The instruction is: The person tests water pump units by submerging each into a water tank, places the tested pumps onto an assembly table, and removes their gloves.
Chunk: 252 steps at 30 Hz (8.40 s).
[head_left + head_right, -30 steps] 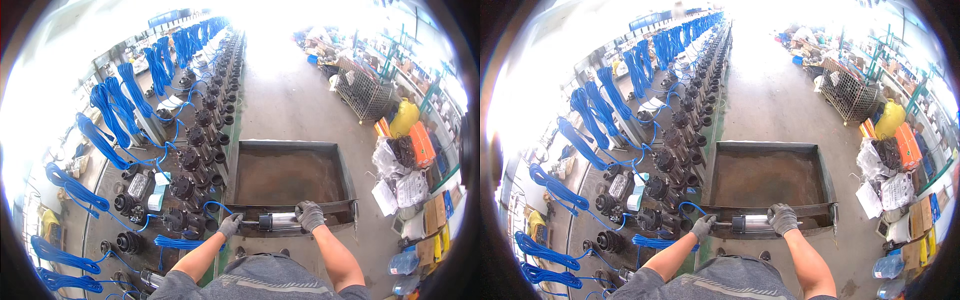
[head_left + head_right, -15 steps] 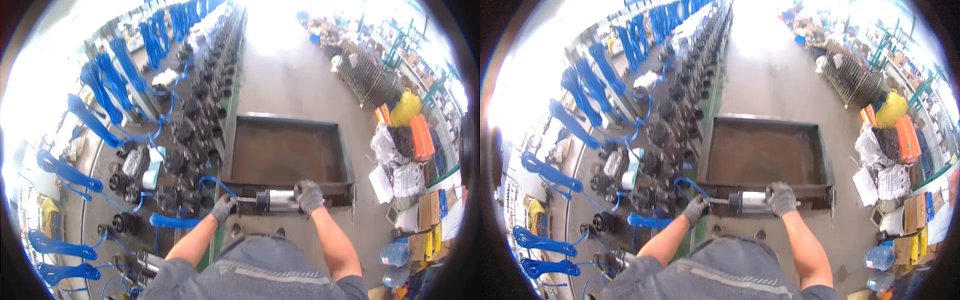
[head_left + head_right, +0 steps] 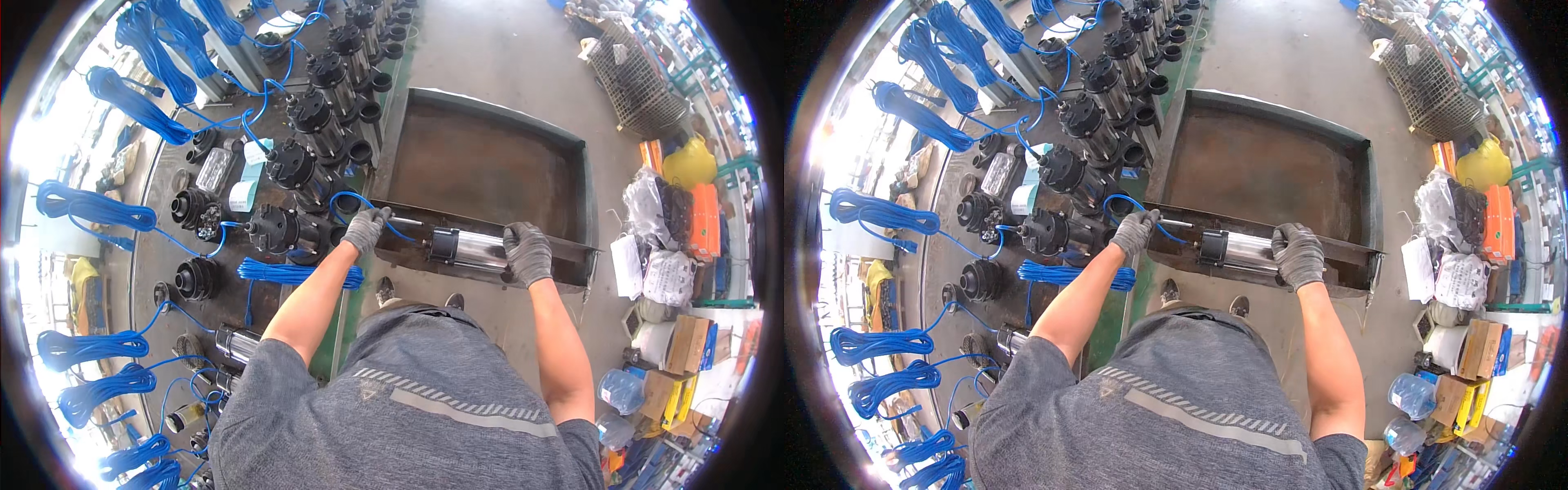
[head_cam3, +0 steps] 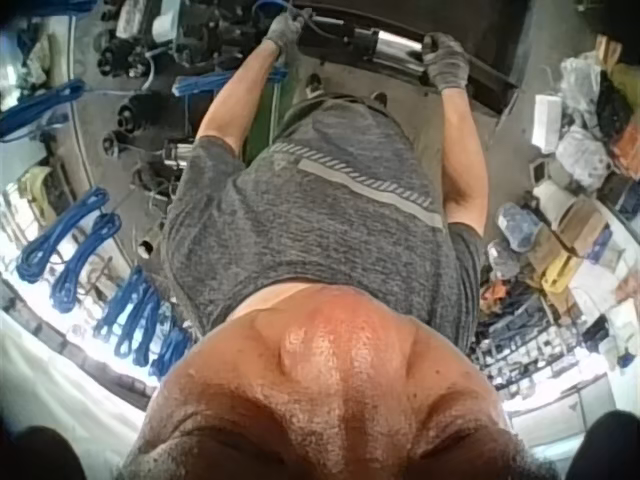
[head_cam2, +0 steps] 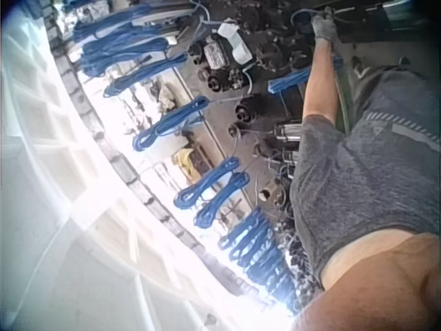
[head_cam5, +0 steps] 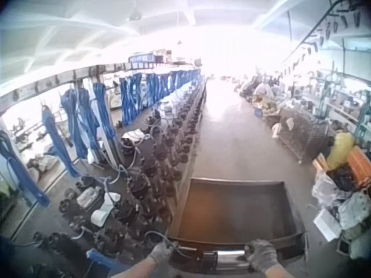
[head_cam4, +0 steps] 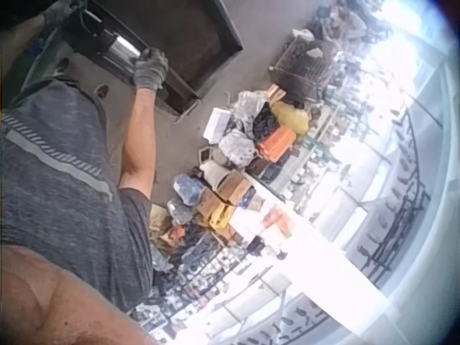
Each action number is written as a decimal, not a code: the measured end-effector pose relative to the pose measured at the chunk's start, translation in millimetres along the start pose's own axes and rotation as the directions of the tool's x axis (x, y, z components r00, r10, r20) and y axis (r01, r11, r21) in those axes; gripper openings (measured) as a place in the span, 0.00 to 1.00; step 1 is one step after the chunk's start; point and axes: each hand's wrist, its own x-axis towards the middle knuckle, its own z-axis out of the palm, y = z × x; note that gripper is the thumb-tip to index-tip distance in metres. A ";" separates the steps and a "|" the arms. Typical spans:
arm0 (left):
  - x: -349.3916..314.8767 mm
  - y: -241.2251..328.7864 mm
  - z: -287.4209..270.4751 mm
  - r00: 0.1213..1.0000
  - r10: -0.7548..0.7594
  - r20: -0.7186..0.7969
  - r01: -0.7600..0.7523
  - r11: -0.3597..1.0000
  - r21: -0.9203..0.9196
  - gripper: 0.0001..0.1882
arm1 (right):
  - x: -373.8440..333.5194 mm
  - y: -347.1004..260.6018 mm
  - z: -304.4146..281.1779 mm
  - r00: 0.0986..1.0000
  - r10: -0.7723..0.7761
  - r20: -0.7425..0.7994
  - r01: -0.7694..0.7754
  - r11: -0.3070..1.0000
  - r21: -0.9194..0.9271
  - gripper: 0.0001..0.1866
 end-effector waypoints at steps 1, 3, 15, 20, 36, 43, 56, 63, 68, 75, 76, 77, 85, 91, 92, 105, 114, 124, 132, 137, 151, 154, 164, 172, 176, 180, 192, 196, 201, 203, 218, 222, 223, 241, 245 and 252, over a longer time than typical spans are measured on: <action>2.0 1.4 0.8 0.994 0.090 -0.066 -0.080 0.986 0.146 0.24 | 0.1 -0.4 -0.5 1.000 0.004 0.002 -0.004 1.000 0.002 0.12; 2.8 6.9 1.9 0.945 0.298 -0.135 -0.212 0.872 0.441 0.19 | 0.7 -0.8 -1.1 1.000 0.001 -0.002 -0.001 1.000 0.009 0.13; -18.9 63.2 -21.9 0.996 -0.001 -0.087 0.061 0.719 0.693 0.18 | 1.3 2.2 2.0 1.000 -0.018 -0.021 0.018 1.000 0.010 0.13; -35.7 65.9 -19.3 0.979 0.052 -0.197 0.065 0.836 0.545 0.18 | 0.9 3.3 3.1 0.999 -0.007 -0.032 0.007 1.000 0.013 0.12; -91.3 130.4 70.1 0.958 0.083 0.275 -0.260 0.660 0.705 0.50 | -16.5 187.7 17.6 0.876 0.290 0.386 -0.275 0.957 -0.095 0.16; -81.9 127.5 84.8 0.966 0.055 0.253 -0.239 0.569 0.787 0.49 | -15.8 197.8 42.7 0.602 0.208 0.771 -0.454 0.884 0.116 0.14; -86.5 139.5 83.7 0.965 0.044 0.258 -0.237 0.563 0.791 0.50 | -16.4 172.6 34.6 0.513 0.284 0.810 -0.772 0.566 0.290 0.31; -86.2 139.1 83.6 0.963 0.056 0.264 -0.249 0.559 0.791 0.51 | -25.6 196.6 45.5 0.591 0.126 0.797 -0.762 0.411 0.500 0.19; -82.2 133.6 86.2 0.969 0.025 0.246 -0.218 0.558 0.801 0.52 | -26.3 188.2 47.7 0.844 -0.093 0.528 0.092 0.995 0.028 0.14; -81.7 126.7 87.2 0.970 0.029 0.241 -0.212 0.584 0.783 0.52 | -20.3 179.1 36.3 0.678 0.108 0.727 -0.304 0.942 0.144 0.21; -81.8 126.9 87.4 0.969 0.046 0.242 -0.223 0.584 0.781 0.52 | -22.4 183.6 33.2 0.614 0.077 0.785 -0.434 0.864 0.255 0.22; -82.1 127.2 87.6 0.969 0.037 0.243 -0.219 0.578 0.786 0.52 | -24.4 188.3 30.4 0.579 0.038 0.814 -0.593 0.705 0.389 0.21; -84.3 129.4 88.5 0.973 0.049 0.226 -0.214 0.567 0.795 0.52 | -31.3 186.0 21.1 0.519 -0.089 0.850 -0.853 -0.116 0.509 0.22; -81.7 124.9 89.2 0.971 0.049 0.232 -0.217 0.578 0.787 0.52 | -33.4 177.1 14.0 0.725 -0.122 0.678 -0.601 0.371 0.708 0.19; -81.3 123.6 89.4 0.972 0.055 0.229 -0.218 0.582 0.783 0.52 | -29.7 176.1 17.1 0.706 -0.072 0.704 -0.578 0.517 0.632 0.20; -83.6 125.7 89.7 0.976 0.041 0.216 -0.199 0.583 0.787 0.52 | -29.0 179.2 33.8 0.776 0.068 0.627 -0.594 0.413 0.690 0.19; -84.5 122.3 90.6 0.978 0.071 0.196 -0.200 0.584 0.787 0.52 | -37.0 214.4 53.1 0.890 0.210 0.405 -0.452 0.285 0.845 0.13; -78.3 118.2 89.0 0.972 0.080 0.219 -0.221 0.615 0.757 0.53 | -84.6 291.2 34.6 0.370 0.911 0.182 -0.261 -0.086 0.962 0.09; -85.9 124.2 70.4 0.973 0.107 0.205 -0.226 0.623 0.749 0.53 | -88.3 313.3 47.0 0.519 0.838 -0.168 -0.731 0.537 0.421 0.15; -102.2 97.0 15.1 0.986 0.124 0.111 -0.162 0.553 0.817 0.36 | -80.8 195.5 -13.7 0.855 0.452 -0.256 -0.348 0.864 0.363 0.20; -121.1 123.0 -27.4 0.990 0.121 -0.068 -0.137 0.938 -0.318 0.14 | -31.6 75.4 -29.2 0.992 0.096 0.087 -0.109 0.979 0.170 0.16; -133.4 148.2 -42.8 0.967 0.256 0.003 -0.217 0.826 -0.521 0.15 | -38.5 113.3 3.5 0.998 0.059 0.035 -0.068 0.914 0.400 0.16; -106.3 167.1 24.1 0.920 0.385 0.077 -0.371 0.916 -0.153 0.13 | -52.3 149.0 87.8 0.913 0.400 0.081 -0.404 0.913 0.047 0.28; -102.1 142.1 44.4 0.946 0.314 0.080 -0.279 0.916 -0.288 0.14 | -59.4 157.2 104.2 0.904 0.417 0.099 -0.423 0.904 0.057 0.34; -104.2 144.0 45.7 0.954 0.282 0.098 -0.246 0.928 -0.279 0.15 | -59.2 153.9 102.0 0.907 0.413 0.083 -0.419 0.903 0.091 0.33; -105.5 148.1 49.2 0.956 0.281 0.085 -0.240 0.915 -0.325 0.11 | -60.6 148.9 97.2 0.904 0.424 0.048 -0.426 0.896 0.122 0.29; -97.4 138.8 54.5 0.964 0.254 0.083 -0.209 0.910 -0.357 0.11 | -55.9 155.1 104.2 0.906 0.422 0.030 -0.422 0.896 0.138 0.25; -100.4 140.1 52.5 0.958 0.285 0.037 -0.258 0.910 -0.325 0.11 | -51.8 169.6 117.8 0.908 0.418 0.036 -0.420 0.902 0.100 0.22; -116.3 146.5 38.0 0.982 0.181 -0.054 -0.187 0.887 -0.423 0.11 | -44.3 178.6 109.8 0.918 0.392 0.060 -0.391 0.866 0.312 0.23; -123.8 144.4 20.4 0.970 0.137 -0.199 -0.219 0.848 -0.482 0.11 | -36.4 165.4 86.0 0.944 0.329 0.030 -0.315 0.869 0.381 0.24; -125.5 17.2 -46.0 0.886 -0.027 -0.462 -0.038 0.991 -0.130 0.09 | 3.2 -27.4 -38.3 0.979 -0.022 0.200 0.022 1.000 0.004 0.17; -137.4 9.6 -31.2 0.909 -0.049 -0.414 -0.051 0.972 -0.229 0.06 | 8.6 -24.1 -35.2 0.970 0.028 0.243 -0.025 1.000 -0.019 0.18; -142.6 6.5 -28.3 0.868 0.043 -0.494 -0.178 0.957 -0.229 0.06 | 9.1 -22.1 -34.6 0.969 0.036 0.245 -0.034 0.999 -0.011 0.18; -126.7 -89.7 27.5 0.530 -0.771 -0.353 -0.299 0.219 -0.929 0.15 | 28.7 29.5 -9.0 0.643 0.247 0.725 -0.683 0.614 0.396 0.41; -203.9 -54.6 24.3 0.598 -0.688 -0.412 -0.373 0.217 -0.902 0.15 | 28.9 22.7 -12.3 0.625 0.195 0.756 -0.693 0.585 0.421 0.40; -390.7 9.2 -32.7 0.594 -0.330 -0.734 -0.624 0.387 -0.679 0.29 | 20.6 0.7 -25.3 0.688 0.036 0.725 -0.513 0.731 0.450 0.31</action>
